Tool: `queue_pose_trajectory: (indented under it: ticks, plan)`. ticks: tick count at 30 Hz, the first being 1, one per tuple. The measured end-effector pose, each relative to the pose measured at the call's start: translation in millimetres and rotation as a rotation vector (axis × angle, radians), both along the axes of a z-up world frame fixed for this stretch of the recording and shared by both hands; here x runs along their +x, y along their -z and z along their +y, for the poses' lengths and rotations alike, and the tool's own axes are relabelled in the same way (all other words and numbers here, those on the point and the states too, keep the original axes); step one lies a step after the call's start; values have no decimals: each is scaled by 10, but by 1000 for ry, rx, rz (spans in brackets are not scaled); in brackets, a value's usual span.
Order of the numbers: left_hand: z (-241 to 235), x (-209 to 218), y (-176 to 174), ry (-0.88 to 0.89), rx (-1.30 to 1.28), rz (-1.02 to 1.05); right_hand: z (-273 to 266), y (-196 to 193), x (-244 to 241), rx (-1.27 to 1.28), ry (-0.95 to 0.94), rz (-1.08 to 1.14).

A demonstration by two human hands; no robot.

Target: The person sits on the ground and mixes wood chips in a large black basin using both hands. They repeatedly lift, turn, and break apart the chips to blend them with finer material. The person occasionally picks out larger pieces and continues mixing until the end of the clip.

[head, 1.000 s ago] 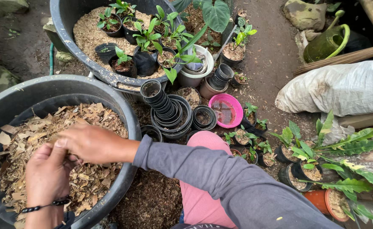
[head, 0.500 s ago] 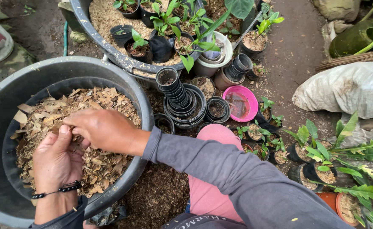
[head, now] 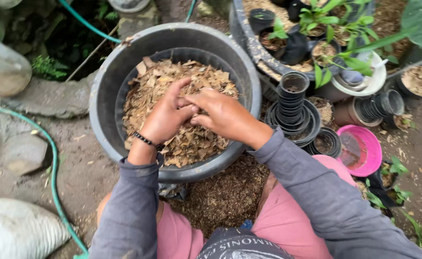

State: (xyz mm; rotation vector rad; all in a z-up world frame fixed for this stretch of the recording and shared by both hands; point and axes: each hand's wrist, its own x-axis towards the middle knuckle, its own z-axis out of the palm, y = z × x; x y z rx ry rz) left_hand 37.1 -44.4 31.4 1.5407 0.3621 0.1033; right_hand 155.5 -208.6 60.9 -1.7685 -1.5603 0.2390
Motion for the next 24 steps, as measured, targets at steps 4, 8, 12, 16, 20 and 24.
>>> queue_pose_trajectory:
  ticks: [4, 8, 12, 16, 20, 24]
  plan:
    - [12, -41, -131, 18, -53, -43, 33, -25, 20, 51, 28, 30]
    - [24, -52, -130, -15, -168, -114, 49, 61, 82, 124, 117, 97]
    - [10, -45, -60, -87, -300, -133, 101, 95, 159, -29, 212, 497]
    - [14, 0, 59, -177, -298, -145, 145, 116, 188, -88, 198, 602]
    - [14, 92, 173, -357, -260, -102, 124, 187, 156, 240, -11, -112]
    - [16, 116, 227, -384, -281, -36, 164, 300, 148, 114, 82, 86]
